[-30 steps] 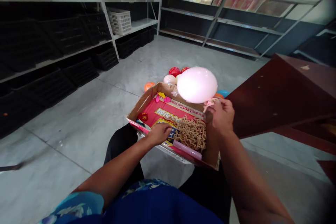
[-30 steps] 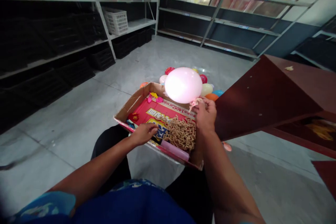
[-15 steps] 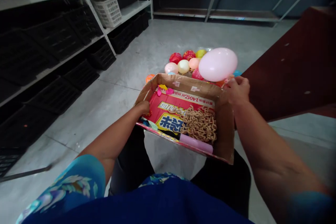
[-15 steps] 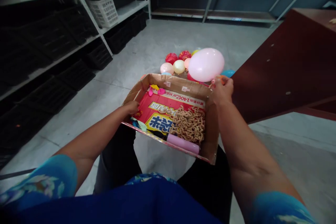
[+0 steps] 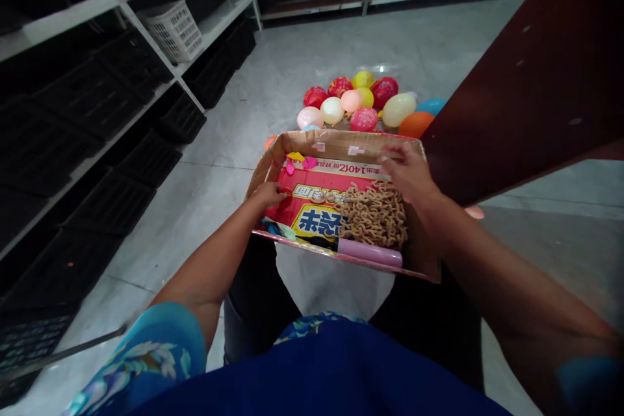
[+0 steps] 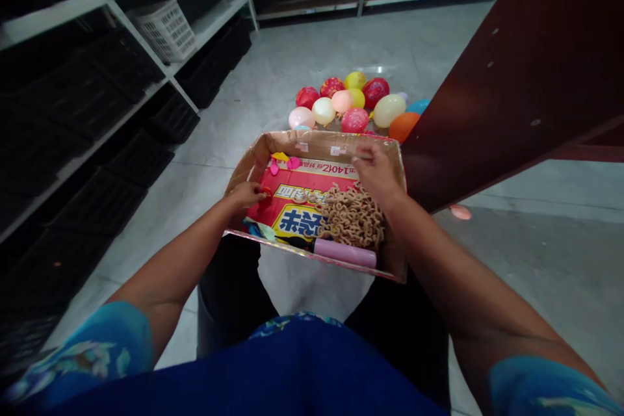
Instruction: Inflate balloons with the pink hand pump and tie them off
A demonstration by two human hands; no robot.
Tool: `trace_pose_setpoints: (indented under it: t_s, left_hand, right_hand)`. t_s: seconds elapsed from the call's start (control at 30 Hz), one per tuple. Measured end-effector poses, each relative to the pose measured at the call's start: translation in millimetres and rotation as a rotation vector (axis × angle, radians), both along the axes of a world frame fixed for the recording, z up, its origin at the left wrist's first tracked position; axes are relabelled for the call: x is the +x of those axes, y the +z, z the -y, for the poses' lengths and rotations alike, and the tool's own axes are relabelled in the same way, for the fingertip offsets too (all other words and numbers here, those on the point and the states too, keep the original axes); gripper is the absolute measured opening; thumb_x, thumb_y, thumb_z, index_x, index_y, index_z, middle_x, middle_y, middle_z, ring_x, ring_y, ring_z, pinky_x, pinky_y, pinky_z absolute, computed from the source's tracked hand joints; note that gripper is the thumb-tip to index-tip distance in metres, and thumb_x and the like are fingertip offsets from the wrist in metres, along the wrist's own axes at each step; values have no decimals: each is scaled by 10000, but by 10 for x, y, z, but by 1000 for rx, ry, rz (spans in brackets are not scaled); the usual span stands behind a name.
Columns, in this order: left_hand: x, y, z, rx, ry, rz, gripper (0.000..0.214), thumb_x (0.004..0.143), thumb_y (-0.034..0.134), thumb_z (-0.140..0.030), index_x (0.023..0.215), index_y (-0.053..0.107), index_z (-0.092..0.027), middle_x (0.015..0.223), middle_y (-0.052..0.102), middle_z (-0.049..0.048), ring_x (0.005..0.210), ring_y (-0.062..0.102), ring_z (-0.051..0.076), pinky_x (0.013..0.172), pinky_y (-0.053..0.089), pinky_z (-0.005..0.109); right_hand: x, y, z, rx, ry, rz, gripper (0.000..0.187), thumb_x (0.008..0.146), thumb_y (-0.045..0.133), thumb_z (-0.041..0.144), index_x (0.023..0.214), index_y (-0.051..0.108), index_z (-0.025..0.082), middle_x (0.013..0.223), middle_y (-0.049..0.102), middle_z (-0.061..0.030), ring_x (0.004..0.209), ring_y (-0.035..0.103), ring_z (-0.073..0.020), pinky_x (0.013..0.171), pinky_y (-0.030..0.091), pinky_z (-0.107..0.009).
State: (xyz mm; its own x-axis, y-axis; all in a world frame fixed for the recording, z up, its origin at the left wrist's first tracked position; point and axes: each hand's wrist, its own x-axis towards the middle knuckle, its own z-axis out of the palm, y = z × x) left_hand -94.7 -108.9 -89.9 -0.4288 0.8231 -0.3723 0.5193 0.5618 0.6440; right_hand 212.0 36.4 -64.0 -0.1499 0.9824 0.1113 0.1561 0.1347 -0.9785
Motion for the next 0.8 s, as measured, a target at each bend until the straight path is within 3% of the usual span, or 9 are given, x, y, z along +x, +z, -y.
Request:
trace_pose_setpoints:
  t_s: [0.07,0.17,0.27,0.4,0.5,0.6,0.8]
  left_hand:
    - [56,81,21,21,15,144,182,704,703,-300,773,667,-136,651,636,49,653,598,161,536,374,217]
    - [266,202,103,114,94,548,271,745,664,-325,936,617,-139,677,632,37,515,539,99,450,302,189]
    - [564,310,220,184,159,828,270,709,700,-295,900,584,-143,657,613,16,501,542,88,425,297,176]
    - [937,379,349,265,245,1005,207,719,700,-259,800,547,-145,575,573,-13,472,531,83,417,320,176]
    - [1136,370,396,265,408,1060,154,763,658,-218,769,520,-148,539,554,-17,489,554,96,427,346,177]
    - [1264,356,413,221,513,1116,90,821,588,-203,784,535,-140,579,582,13,537,580,105,444,374,178]
    - [1438,436,467,101,502,1342,287,915,408,-334,834,573,-113,740,641,116,726,639,181,697,521,319]
  right_hand:
    - [-32,12,219,-78,156,1,206,699,624,183,904,629,195,725,601,22,536,466,-93,483,350,-219]
    - [-116,59,587,-203,286,-94,210,676,650,201,885,631,199,722,618,25,570,507,-107,510,392,-227]
    - [-218,72,924,-340,345,-191,209,673,679,261,869,625,211,843,663,-9,703,589,-147,574,467,-261]
    - [-320,1,1279,-469,442,-222,292,618,736,285,877,625,211,890,679,-33,754,627,-167,575,505,-278]
    - [-366,-62,1451,-450,421,-252,297,566,755,227,811,587,210,737,655,15,624,613,-136,493,474,-234]
    - [-380,-50,1509,-519,354,-259,164,653,668,248,723,522,218,547,563,68,431,533,-105,365,382,-197]
    - [-380,155,1414,-636,255,-358,72,687,594,196,747,556,209,548,591,55,387,513,-98,338,394,-199]
